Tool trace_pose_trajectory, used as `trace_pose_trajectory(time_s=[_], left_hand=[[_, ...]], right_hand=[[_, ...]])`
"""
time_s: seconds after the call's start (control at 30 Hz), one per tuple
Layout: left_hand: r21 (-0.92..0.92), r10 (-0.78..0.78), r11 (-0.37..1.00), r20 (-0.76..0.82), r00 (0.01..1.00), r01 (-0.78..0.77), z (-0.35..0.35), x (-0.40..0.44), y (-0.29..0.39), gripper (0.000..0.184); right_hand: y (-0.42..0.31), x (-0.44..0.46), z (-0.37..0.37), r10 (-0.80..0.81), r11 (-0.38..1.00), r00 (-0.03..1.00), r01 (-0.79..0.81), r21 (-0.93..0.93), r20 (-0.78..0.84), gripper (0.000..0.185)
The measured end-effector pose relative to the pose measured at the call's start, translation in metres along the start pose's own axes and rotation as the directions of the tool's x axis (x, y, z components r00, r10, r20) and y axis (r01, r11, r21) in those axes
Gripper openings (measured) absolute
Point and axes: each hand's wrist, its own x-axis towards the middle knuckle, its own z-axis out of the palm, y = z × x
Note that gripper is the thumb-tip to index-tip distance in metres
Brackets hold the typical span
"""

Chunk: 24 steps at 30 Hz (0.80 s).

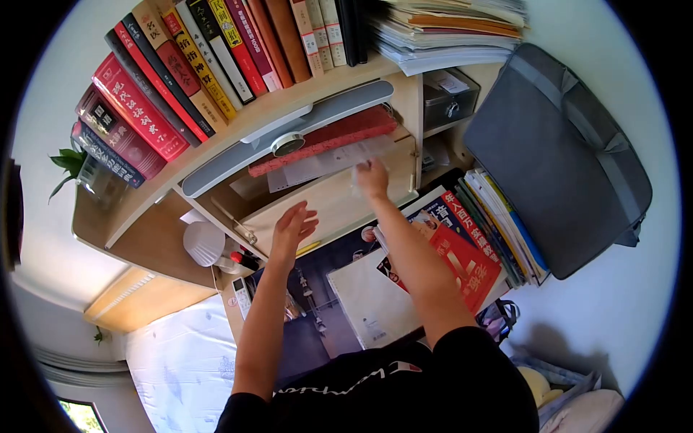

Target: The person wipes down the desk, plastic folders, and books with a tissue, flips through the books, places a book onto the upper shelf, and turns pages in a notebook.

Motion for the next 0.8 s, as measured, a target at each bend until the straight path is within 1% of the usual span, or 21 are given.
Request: trace_pose_trajectory(time_s=[0.03, 0.07, 0.1, 0.13, 0.2, 0.23, 0.27, 0.3, 0.33, 0.37, 0.4, 0.47, 0.5, 0.53, 0.57, 0.6, 0.63, 0.67, 0.7, 0.73, 0.8], left_hand=[[-0.001, 0.002, 1.000, 0.011, 1.000, -0.002, 0.006, 0.013, 0.005, 0.047], [-0.104, -0.039, 0.994, 0.032, 0.999, 0.042, 0.013, 0.026, 0.010, 0.048], [-0.205, -0.079, 0.975, 0.054, 0.995, 0.089, 0.019, 0.038, 0.014, 0.050], [-0.204, -0.080, 0.975, 0.059, 0.995, 0.090, 0.023, 0.047, 0.016, 0.050], [-0.265, -0.073, 0.961, 0.026, 0.997, 0.077, 0.031, 0.064, 0.017, 0.047], [-0.315, -0.020, 0.949, 0.029, 0.999, 0.028, 0.034, 0.068, 0.015, 0.041], [-0.311, -0.024, 0.950, 0.033, 0.999, 0.033, 0.036, 0.070, 0.013, 0.041], [-0.335, -0.041, 0.941, -0.004, 0.999, 0.037, 0.038, 0.075, 0.015, 0.038], [-0.361, -0.059, 0.932, -0.041, 0.997, 0.040, 0.041, 0.079, 0.017, 0.036], [-0.359, -0.059, 0.932, -0.038, 0.998, 0.042, 0.042, 0.080, 0.016, 0.036], [-0.405, -0.052, 0.914, -0.035, 0.998, 0.033, 0.043, 0.080, 0.016, 0.033], [-0.446, -0.046, 0.895, -0.030, 0.999, 0.028, 0.045, 0.080, 0.015, 0.030], [-0.479, -0.045, 0.878, -0.046, 0.998, 0.018, 0.048, 0.084, 0.015, 0.029], [-0.511, -0.053, 0.859, -0.063, 0.997, 0.013, 0.051, 0.085, 0.015, 0.028], [-0.510, -0.060, 0.860, -0.061, 0.996, 0.020, 0.053, 0.087, 0.013, 0.028], [-0.560, -0.047, 0.829, -0.050, 0.998, 0.012, 0.055, 0.090, 0.014, 0.029], [-0.607, -0.036, 0.795, -0.040, 0.999, 0.005, 0.057, 0.092, 0.015, 0.030], [-0.606, -0.040, 0.796, -0.039, 0.998, 0.008, 0.058, 0.094, 0.016, 0.030], [-0.634, -0.051, 0.773, -0.036, 0.998, 0.017, 0.059, 0.098, 0.017, 0.030], [-0.661, -0.064, 0.750, -0.034, 0.997, 0.026, 0.059, 0.100, 0.018, 0.031], [-0.668, -0.064, 0.744, -0.036, 0.997, 0.024, 0.061, 0.102, 0.022, 0.031]], right_hand=[[0.006, 0.013, -0.009, -0.023, 0.998, 0.999, 0.025, 0.062, -0.039, 0.029], [0.010, 0.027, -0.015, -0.023, 0.998, 0.999, 0.026, 0.060, -0.048, 0.029], [0.015, 0.039, -0.021, -0.047, 0.999, 0.996, 0.047, -0.002, -0.073, 0.029], [0.012, 0.041, -0.026, -0.070, 0.996, 0.993, 0.064, -0.063, -0.094, 0.029], [0.005, 0.041, -0.034, -0.075, 0.997, 0.994, 0.072, -0.038, -0.083, 0.029], [0.001, 0.033, -0.030, -0.086, 0.991, 0.989, 0.072, -0.111, -0.119, 0.028], [-0.002, 0.024, -0.026, -0.095, 0.981, 0.983, 0.066, -0.183, -0.158, 0.027], [-0.001, 0.019, -0.020, -0.094, 0.981, 0.982, 0.064, -0.181, -0.166, 0.027], [0.006, 0.014, -0.011, -0.057, 0.990, 0.982, 0.079, 0.116, -0.180, 0.026], [0.013, 0.009, -0.002, -0.016, 0.911, 0.984, 0.088, 0.403, -0.179, 0.025], [0.014, 0.003, 0.006, -0.012, 0.910, 0.983, 0.085, 0.405, -0.181, 0.025], [0.016, -0.007, 0.023, 0.191, 0.725, 0.980, -0.106, 0.681, -0.051, 0.024], [0.021, -0.007, 0.034, -0.010, 0.871, 0.987, 0.088, 0.483, -0.161, 0.023], [0.002, -0.016, 0.032, -0.222, 0.932, 0.951, 0.272, 0.241, -0.216, 0.022], [-0.011, -0.028, 0.022, -0.305, 0.952, 0.938, 0.306, -0.024, -0.163, 0.020], [-0.025, -0.034, 0.013, -0.301, 0.953, 0.940, 0.301, -0.026, -0.161, 0.020], [-0.033, -0.039, 0.007, -0.352, 0.927, 0.935, 0.353, -0.122, 0.028, 0.019], [-0.038, -0.040, 0.003, -0.376, 0.885, 0.900, 0.419, -0.203, 0.219, 0.018], [-0.040, -0.033, -0.004, -0.393, 0.839, 0.874, 0.468, -0.277, 0.285, 0.018], [-0.035, -0.023, -0.008, -0.391, 0.841, 0.875, 0.466, -0.276, 0.286, 0.018], [-0.020, 0.001, -0.023, -0.439, 0.840, 0.880, 0.474, -0.266, 0.181, 0.019]])
